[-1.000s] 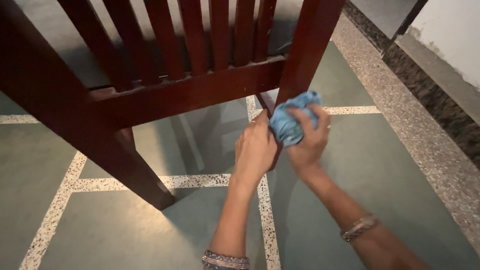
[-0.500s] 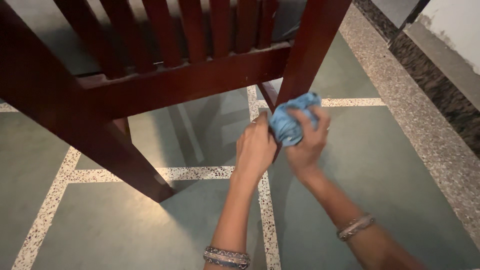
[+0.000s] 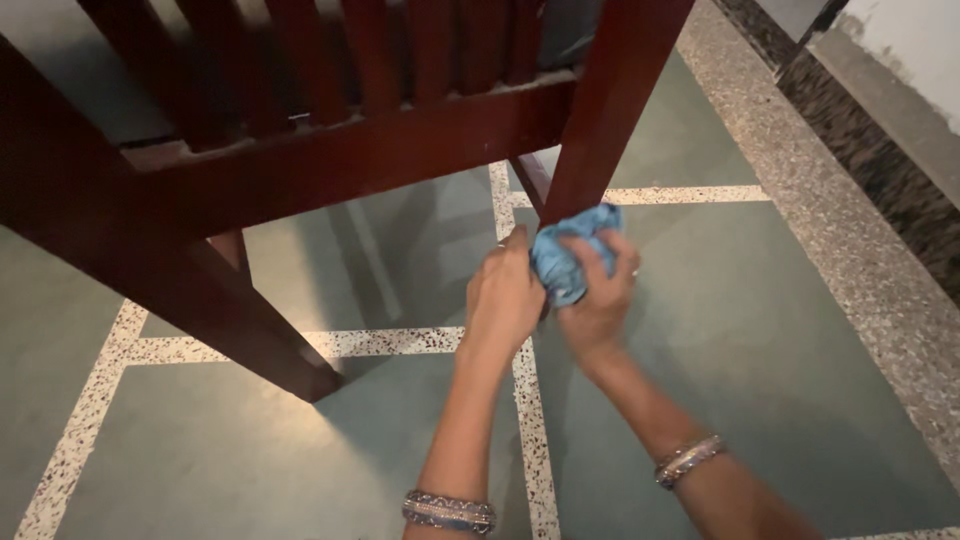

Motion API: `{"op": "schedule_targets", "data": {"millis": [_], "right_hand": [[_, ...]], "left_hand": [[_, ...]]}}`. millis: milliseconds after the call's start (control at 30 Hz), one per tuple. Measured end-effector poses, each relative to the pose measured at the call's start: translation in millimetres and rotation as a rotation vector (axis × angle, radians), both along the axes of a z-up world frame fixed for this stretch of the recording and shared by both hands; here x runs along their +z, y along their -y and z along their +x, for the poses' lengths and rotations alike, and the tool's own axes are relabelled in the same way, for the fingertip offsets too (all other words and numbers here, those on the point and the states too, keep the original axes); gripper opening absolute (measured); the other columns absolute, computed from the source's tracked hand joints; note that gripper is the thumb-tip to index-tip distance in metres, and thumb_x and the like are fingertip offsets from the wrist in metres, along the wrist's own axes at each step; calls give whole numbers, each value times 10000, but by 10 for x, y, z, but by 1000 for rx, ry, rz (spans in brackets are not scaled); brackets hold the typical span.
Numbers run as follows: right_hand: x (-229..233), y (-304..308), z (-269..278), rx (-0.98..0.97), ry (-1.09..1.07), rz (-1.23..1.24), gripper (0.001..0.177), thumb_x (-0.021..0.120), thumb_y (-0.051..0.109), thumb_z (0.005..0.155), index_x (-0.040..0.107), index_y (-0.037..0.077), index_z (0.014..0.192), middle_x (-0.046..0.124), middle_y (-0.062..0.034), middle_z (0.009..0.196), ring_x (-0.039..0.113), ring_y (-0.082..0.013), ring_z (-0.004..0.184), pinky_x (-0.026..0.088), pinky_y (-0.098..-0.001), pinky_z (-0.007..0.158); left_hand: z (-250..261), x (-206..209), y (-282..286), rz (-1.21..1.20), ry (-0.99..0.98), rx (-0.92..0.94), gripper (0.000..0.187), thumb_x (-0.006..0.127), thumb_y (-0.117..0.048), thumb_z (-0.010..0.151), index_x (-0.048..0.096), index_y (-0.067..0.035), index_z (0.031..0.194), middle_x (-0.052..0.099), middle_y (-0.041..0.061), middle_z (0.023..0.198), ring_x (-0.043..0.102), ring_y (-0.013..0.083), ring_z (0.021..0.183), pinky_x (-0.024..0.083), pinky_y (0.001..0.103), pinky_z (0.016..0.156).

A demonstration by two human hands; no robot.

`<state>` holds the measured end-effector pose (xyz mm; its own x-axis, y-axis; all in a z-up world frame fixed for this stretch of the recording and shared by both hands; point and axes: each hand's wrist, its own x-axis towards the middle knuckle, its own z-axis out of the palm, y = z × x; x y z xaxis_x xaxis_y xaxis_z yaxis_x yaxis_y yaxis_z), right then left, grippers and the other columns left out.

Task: The person wipes the backrest and legs of a wooden chair using a blue cloth. They systematically clean the vertical slats, the top decorative panel, and the chair legs, moving around the chair to reach different sides.

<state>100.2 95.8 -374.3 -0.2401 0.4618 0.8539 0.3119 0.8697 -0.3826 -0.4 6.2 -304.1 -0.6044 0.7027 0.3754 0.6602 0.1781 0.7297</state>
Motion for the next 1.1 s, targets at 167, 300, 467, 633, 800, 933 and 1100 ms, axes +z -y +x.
{"op": "schedule_targets", "data": {"millis": [167,300,467,633,800,933,1100], "right_hand": [[-488,16,200,57,323,-132,467,762,12,696,724,138,1144,590,-164,1315,586,-405,1210,508,-478,975],[-286,50,171,98,212,-97,478,739,4,713,720,114,1177,562,-194,1295,576,-413,1207,501,-486,995],[-23,101,-62,5,-26,-8,393,795,52,791,728,137,1169,539,-179,1246,569,-395,1186,491,-478,1007],[-428,85,33,42,158,-91,440,731,-9,761,734,130,1178,560,-167,1282,572,-404,1248,492,-474,1062],[-325,95,87,84,145,-117,476,712,-21,709,732,111,1166,558,-192,1287,573,-412,1223,489,-487,1039],[-142,86,-36,39,-6,-71,360,828,58,808,727,136,1145,550,-175,1253,591,-382,1178,498,-467,996],[-569,109,47,54,176,-117,465,741,-29,734,735,106,1178,580,-160,1286,593,-395,1242,505,-474,1050]], "left_hand": [[15,7,23,-160,45,-19,455,551,-29,857,539,2,1310,694,309,1048,670,482,1001,517,557,896],[-2,-91,19,-192,61,-19,493,553,-25,845,514,6,1336,681,318,1060,663,490,1004,515,559,893],[-77,-192,-39,-68,25,11,470,535,-30,870,522,38,1335,682,314,1112,673,480,1017,531,544,886],[-112,-242,-37,-128,11,2,469,554,-37,851,530,44,1312,684,306,1095,669,480,1010,528,545,876],[-88,-309,-82,-159,38,-3,403,548,-43,888,551,23,1286,689,302,1075,669,478,1019,527,544,890],[-114,-295,-111,-148,69,0,333,556,-61,903,568,20,1225,694,287,1094,667,474,1035,528,547,888],[-149,-305,-101,-171,63,-5,407,549,-47,877,544,11,1280,691,289,1099,669,471,1040,529,543,900]]}}
